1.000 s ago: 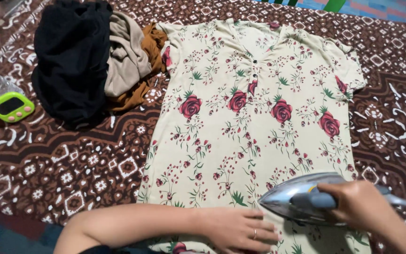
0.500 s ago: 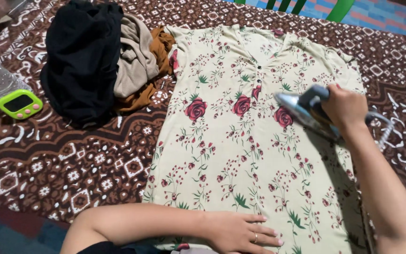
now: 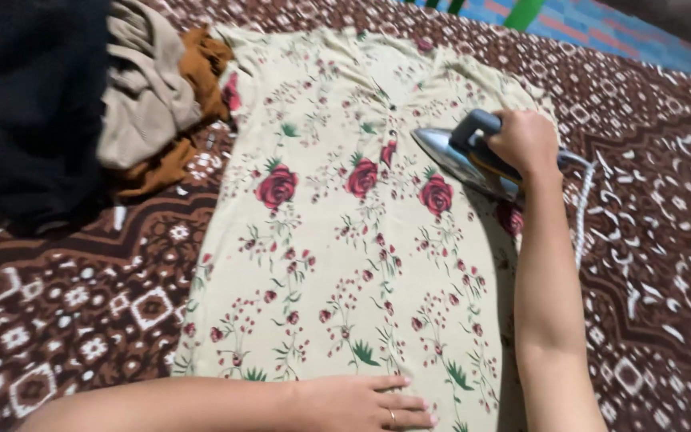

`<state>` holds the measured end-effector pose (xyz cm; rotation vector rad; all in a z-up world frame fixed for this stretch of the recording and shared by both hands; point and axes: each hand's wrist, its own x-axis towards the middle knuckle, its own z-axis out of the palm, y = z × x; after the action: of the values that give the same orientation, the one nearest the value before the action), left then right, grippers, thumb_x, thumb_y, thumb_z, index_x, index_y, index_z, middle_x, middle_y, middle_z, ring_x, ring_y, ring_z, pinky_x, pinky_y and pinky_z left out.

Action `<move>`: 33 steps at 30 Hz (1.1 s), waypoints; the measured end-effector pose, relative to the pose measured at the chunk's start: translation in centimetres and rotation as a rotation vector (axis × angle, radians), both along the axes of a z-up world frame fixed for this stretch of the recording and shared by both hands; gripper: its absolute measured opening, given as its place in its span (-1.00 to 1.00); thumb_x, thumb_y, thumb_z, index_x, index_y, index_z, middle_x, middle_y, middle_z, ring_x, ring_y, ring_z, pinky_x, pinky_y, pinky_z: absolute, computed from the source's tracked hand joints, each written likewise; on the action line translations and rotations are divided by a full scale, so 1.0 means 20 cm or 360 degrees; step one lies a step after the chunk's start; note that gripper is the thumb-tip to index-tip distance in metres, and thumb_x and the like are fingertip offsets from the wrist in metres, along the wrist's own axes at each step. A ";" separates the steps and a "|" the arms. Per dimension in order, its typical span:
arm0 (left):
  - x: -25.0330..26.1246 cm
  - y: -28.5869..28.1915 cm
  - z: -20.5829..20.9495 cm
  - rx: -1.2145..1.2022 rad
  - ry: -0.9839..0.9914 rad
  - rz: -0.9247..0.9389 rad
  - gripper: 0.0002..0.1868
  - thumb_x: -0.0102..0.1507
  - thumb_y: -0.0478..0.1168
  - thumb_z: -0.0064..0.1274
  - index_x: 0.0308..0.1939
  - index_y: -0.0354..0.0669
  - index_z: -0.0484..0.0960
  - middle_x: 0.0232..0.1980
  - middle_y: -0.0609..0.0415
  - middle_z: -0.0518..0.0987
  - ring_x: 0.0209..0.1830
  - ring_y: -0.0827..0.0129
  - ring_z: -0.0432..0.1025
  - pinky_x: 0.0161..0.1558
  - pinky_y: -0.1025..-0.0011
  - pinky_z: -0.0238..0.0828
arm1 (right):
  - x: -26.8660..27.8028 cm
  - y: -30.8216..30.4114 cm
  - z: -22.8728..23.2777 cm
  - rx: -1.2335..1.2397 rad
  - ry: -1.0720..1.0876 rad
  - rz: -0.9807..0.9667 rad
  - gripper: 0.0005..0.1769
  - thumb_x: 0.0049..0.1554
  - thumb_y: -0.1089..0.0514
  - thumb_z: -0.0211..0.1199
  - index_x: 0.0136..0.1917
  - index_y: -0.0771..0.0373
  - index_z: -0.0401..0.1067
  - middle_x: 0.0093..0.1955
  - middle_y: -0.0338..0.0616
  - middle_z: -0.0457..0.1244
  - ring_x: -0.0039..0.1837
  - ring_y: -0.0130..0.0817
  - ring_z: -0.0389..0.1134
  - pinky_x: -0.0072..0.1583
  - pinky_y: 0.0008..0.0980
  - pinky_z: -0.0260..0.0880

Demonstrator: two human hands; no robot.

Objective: Ironing a floral patterned dress on a flat surface using a handheld iron.

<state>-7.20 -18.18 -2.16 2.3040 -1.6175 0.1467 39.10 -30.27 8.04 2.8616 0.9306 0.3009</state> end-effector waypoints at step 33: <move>-0.03 -0.03 -0.03 -0.0230 0.0143 0.0082 -0.34 0.44 0.19 -0.55 0.52 0.06 0.29 0.64 0.01 0.23 0.69 0.13 0.10 0.67 0.03 -0.17 | -1.18 -0.46 0.19 -0.0298 0.0983 0.0670 -0.56 -0.11 0.15 0.48 0.08 -0.13 0.59 -0.09 -0.43 0.53 -0.19 -0.54 0.61 -0.09 -0.57 0.72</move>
<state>-7.89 -18.70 -2.86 2.2109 -1.4557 0.1635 15.54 -39.57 11.91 2.5837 1.5599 -0.6442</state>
